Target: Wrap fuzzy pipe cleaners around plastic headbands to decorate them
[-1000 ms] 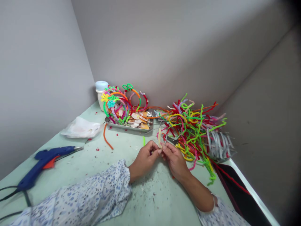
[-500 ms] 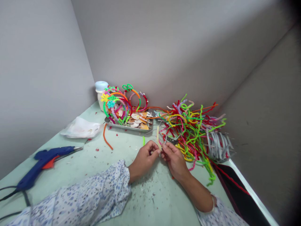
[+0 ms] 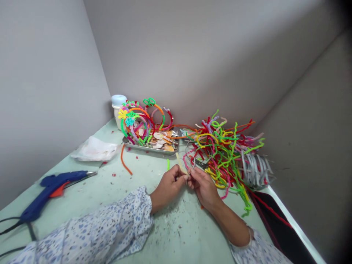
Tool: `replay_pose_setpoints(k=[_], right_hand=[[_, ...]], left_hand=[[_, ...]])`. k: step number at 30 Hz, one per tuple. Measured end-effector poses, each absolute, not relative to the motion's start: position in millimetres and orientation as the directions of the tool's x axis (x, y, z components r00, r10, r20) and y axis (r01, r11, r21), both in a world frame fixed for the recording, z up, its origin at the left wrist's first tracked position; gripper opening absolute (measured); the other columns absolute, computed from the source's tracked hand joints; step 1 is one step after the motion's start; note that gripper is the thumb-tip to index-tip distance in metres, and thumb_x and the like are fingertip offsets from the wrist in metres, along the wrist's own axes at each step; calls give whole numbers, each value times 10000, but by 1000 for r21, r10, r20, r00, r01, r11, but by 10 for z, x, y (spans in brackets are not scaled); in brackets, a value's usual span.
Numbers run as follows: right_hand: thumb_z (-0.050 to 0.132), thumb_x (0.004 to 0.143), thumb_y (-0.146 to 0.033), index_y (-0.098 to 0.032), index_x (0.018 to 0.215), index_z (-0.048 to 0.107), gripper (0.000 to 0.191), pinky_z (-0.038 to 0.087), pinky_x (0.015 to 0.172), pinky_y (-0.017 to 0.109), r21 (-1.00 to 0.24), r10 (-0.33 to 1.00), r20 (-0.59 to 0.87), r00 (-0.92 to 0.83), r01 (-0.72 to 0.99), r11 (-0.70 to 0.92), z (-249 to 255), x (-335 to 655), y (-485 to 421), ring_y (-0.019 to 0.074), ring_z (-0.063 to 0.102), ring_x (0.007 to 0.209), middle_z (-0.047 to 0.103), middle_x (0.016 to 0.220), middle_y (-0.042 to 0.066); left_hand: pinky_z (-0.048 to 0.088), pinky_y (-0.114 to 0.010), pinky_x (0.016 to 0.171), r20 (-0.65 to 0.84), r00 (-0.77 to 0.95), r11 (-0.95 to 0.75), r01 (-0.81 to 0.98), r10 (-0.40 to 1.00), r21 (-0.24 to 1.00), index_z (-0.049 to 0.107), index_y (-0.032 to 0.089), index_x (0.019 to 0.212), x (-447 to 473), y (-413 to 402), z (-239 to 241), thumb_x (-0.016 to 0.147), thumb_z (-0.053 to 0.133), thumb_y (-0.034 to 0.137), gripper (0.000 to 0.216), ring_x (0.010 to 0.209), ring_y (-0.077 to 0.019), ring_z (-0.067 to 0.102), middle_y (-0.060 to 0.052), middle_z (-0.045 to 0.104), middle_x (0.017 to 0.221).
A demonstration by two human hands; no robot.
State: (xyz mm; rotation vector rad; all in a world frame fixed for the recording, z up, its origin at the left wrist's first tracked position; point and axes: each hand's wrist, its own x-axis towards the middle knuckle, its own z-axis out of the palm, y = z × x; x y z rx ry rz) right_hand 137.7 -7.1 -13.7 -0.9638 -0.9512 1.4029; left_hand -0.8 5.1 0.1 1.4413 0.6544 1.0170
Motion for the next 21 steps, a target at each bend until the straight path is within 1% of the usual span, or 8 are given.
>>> replay_pose_setpoints(k=[6,13,17,21], right_hand=[[613,774,-426,-174,749,584,254,311,449,220,-941,999,-37,-26,-334,-43,-115,1365,-79,89,424,462,486,556,-33],[600,778,-443,-185,716,552,270,286,426,216,-937,998,-38,-51,-345,-54,-119,1358,-72,87,395,442,421,526,-50],[585,798,-431,-185,713,541,264,284,423,206,-931,997,-33,-67,-361,-55,-117,1350,-77,79,396,439,417,519,-54],[570,815,-420,-192,723,535,248,282,432,203,-942,998,-25,-49,-332,-40,-122,1346,-85,83,385,456,424,534,-52]], left_hand=[[467,-285,722,209,456,-140,-182,865,973,512,150,856,4,47,-5,843,508,280,131,692,-135,587,-27,608,728],[469,-289,718,218,478,-135,-202,851,970,515,149,855,5,42,-10,856,478,246,103,687,-135,591,-27,613,726],[475,-290,693,204,480,-110,-217,853,970,517,147,861,11,40,-7,848,488,239,98,661,-134,589,-26,611,718],[470,-284,681,204,460,-126,-194,864,973,525,146,817,4,41,14,842,500,246,106,657,-137,595,-30,620,708]])
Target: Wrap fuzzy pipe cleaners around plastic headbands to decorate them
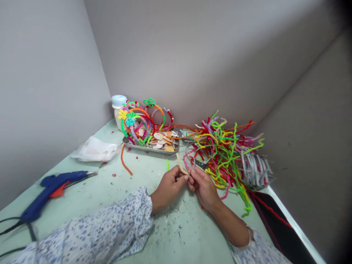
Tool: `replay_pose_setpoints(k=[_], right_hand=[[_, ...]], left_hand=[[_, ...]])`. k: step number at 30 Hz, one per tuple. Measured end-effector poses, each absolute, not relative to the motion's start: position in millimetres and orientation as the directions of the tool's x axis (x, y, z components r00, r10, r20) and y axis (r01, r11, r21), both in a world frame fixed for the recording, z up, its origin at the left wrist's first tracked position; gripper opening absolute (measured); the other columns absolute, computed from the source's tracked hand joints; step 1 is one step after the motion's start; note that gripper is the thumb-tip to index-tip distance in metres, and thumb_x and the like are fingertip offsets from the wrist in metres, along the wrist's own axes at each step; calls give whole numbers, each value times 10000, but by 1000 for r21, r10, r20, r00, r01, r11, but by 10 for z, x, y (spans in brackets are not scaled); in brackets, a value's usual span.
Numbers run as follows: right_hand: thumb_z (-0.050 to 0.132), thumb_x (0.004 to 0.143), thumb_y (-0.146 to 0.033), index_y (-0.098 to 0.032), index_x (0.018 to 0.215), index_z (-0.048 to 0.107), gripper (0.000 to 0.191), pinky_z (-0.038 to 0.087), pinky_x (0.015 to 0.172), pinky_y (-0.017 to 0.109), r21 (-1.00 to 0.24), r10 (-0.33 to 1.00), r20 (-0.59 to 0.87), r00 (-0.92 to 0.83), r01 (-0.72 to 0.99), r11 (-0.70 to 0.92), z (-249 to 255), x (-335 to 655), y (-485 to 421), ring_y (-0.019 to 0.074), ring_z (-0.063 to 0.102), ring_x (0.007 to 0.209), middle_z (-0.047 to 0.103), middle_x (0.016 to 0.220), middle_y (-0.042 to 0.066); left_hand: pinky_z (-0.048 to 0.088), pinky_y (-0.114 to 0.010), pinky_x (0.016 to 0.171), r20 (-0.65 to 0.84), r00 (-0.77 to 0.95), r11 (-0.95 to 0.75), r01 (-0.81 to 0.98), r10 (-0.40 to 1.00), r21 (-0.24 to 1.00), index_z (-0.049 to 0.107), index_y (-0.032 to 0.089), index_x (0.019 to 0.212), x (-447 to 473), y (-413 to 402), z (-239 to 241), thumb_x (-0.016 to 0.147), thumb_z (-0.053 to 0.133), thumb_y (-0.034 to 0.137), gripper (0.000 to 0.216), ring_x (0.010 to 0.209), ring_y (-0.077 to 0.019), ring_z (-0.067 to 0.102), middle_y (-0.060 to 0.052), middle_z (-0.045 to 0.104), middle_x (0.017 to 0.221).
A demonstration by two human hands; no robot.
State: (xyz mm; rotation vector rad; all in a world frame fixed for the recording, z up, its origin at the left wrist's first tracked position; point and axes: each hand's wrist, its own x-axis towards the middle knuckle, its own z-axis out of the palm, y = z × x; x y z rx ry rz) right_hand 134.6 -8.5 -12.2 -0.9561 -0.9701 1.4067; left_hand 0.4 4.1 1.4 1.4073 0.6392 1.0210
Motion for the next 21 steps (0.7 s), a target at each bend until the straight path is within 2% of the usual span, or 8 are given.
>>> replay_pose_setpoints(k=[7,12,16,19,21], right_hand=[[537,851,-386,-187,673,488,271,290,450,197,-969,999,43,3,-244,43,-132,1333,-100,78,377,472,435,551,-52],[534,854,-382,-188,709,500,245,292,439,185,-973,998,63,28,-223,68,-139,1322,-104,69,376,463,429,556,-58],[543,847,-381,-196,848,564,186,300,434,176,-974,997,58,52,-217,68,-146,1327,-102,65,384,464,438,568,-59],[556,838,-378,-218,1034,564,254,304,430,173,-976,996,45,77,-209,60,-150,1335,-95,67,391,463,451,577,-61],[562,833,-377,-220,1055,559,272,302,428,172,-977,996,40,85,-204,57,-152,1338,-91,66,390,462,452,574,-63]], left_hand=[[446,-258,647,189,426,-174,-74,885,982,555,144,816,-13,70,-1,844,494,274,147,665,-142,598,-39,638,718],[434,-244,645,197,425,-197,-43,884,979,562,143,812,-15,75,-1,843,488,262,144,660,-133,581,-27,628,710],[418,-235,644,194,409,-216,7,891,976,571,143,795,-23,78,3,841,484,263,155,665,-128,558,-17,616,711],[400,-229,646,211,395,-252,53,894,966,568,143,738,-32,76,14,840,480,262,180,661,-121,527,-4,592,684],[389,-223,636,218,391,-263,64,894,963,565,144,726,-35,73,26,839,478,263,185,649,-115,507,6,573,671]])
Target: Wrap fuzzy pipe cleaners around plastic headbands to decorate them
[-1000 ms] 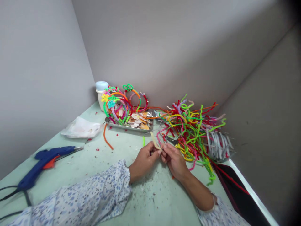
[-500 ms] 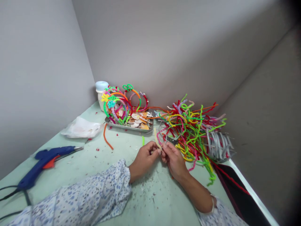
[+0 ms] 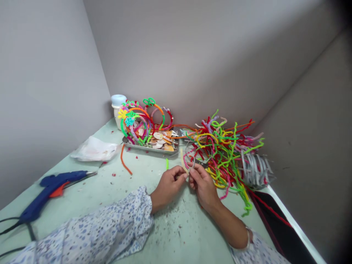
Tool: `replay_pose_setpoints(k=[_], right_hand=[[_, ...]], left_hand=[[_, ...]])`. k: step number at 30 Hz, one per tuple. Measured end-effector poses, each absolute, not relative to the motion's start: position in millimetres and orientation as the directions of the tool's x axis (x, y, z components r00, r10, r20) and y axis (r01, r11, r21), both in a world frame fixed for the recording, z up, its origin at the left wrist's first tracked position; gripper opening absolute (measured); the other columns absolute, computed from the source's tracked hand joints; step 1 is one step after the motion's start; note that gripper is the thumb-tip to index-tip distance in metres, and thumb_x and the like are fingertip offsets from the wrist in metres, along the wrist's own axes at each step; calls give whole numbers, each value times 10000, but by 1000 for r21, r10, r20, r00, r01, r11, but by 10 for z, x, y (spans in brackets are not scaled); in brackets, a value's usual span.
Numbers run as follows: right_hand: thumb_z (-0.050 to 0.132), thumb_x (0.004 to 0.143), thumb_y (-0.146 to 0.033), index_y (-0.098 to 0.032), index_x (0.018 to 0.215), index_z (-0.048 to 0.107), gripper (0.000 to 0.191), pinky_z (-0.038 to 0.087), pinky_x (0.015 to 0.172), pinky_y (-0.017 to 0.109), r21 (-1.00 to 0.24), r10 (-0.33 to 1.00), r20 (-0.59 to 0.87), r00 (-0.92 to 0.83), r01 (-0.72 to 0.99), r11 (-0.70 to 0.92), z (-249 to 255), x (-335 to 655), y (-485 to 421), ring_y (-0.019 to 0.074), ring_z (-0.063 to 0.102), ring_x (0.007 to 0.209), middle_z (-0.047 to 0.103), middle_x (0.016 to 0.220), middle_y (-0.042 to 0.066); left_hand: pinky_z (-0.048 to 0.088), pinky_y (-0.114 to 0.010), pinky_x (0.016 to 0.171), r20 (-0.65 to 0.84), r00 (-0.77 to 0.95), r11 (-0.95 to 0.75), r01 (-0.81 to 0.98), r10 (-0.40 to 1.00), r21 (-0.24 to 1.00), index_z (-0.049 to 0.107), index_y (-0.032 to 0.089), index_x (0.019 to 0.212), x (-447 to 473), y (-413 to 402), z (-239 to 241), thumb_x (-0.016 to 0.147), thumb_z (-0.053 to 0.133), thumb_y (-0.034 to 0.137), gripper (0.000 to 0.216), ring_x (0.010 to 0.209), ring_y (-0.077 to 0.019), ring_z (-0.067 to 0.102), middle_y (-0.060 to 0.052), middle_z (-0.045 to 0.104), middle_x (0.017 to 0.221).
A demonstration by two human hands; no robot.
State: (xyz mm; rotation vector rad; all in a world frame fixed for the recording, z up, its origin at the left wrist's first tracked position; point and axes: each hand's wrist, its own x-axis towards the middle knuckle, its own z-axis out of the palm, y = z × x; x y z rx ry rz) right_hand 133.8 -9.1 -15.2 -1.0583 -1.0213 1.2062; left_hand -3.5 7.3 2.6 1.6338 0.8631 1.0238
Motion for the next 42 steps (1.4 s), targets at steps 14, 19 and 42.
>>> replay_pose_setpoints(k=[14,19,42], right_hand=[[543,849,-366,-199,746,452,217,302,419,164,-972,998,37,46,-229,47,-142,1326,-88,56,384,446,448,559,-67],[543,847,-371,-200,739,448,223,309,422,164,-972,998,32,49,-231,42,-152,1331,-88,58,388,449,451,560,-65],[561,820,-421,-196,702,468,270,305,423,181,-975,999,18,36,-222,26,-122,1324,-93,68,379,442,451,550,-59]], left_hand=[[398,-233,686,241,374,-296,97,895,950,584,151,755,-47,73,-2,846,471,264,184,700,-128,532,-1,596,710],[399,-226,662,244,335,-305,141,910,942,594,152,770,-43,67,-5,839,486,268,173,699,-126,532,-9,600,726],[428,-207,630,243,244,-263,52,939,963,640,145,802,-26,44,3,783,564,252,133,679,-115,558,-11,642,744]])
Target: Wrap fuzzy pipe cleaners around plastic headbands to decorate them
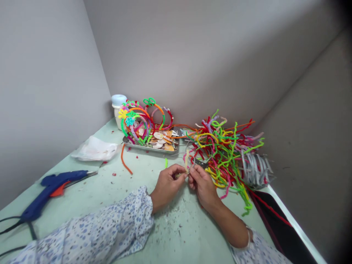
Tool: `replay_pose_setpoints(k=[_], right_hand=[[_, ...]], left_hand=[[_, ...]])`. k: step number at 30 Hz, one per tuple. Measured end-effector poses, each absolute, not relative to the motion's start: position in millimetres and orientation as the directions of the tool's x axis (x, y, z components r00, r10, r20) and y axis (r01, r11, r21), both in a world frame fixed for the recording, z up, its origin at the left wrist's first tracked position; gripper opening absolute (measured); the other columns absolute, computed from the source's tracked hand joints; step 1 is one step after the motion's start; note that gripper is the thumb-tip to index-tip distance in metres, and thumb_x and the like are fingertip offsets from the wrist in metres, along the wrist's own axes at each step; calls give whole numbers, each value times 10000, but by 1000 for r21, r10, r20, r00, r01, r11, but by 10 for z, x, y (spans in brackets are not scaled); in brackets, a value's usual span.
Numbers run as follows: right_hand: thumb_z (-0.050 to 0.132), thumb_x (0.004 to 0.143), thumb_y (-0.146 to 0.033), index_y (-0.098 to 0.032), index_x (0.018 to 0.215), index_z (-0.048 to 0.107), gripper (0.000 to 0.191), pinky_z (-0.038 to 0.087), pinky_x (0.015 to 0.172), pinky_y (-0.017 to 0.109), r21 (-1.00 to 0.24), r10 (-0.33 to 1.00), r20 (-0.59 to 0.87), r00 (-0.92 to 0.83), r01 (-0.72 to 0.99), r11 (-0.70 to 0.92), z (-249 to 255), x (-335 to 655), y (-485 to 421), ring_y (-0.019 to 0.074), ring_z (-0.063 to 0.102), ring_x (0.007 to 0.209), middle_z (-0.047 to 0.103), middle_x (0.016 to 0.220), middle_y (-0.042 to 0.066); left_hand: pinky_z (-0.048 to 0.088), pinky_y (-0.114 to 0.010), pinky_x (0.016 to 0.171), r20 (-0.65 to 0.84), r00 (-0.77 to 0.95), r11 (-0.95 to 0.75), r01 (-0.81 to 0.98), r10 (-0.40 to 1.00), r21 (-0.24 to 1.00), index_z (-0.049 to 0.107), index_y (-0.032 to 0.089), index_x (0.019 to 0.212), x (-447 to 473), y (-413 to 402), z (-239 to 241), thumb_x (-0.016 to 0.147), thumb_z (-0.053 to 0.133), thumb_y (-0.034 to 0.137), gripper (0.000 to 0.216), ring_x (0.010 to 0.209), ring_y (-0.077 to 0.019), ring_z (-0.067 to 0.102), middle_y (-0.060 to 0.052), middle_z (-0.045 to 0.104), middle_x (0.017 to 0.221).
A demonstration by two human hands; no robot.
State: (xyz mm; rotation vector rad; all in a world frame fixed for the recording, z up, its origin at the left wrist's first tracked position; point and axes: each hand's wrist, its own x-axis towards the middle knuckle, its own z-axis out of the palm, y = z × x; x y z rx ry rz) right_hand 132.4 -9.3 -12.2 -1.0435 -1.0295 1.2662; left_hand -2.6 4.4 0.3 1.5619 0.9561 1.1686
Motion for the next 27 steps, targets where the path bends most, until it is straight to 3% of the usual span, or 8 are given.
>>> replay_pose_setpoints(k=[15,22,27], right_hand=[[547,821,-430,-197,721,488,260,310,438,198,-987,997,46,67,-153,56,-106,1312,-109,77,394,453,449,553,-61],[557,820,-360,-227,940,501,188,317,437,219,-977,943,212,257,50,206,-79,1301,-166,105,406,482,457,595,-53],[570,815,-294,-245,1010,531,205,386,535,253,-917,913,371,170,221,331,-56,1271,-251,137,463,580,498,678,-18]], left_hand=[[414,-212,613,238,286,-243,-19,928,970,640,135,777,-32,39,60,802,545,259,158,641,-113,553,-9,630,700],[375,-208,586,230,247,-251,56,941,966,626,145,781,-40,39,46,790,553,267,142,618,-103,483,6,590,695],[409,-218,638,242,263,-265,56,934,963,636,149,801,-41,34,45,791,533,238,136,683,-124,535,-12,625,739]])
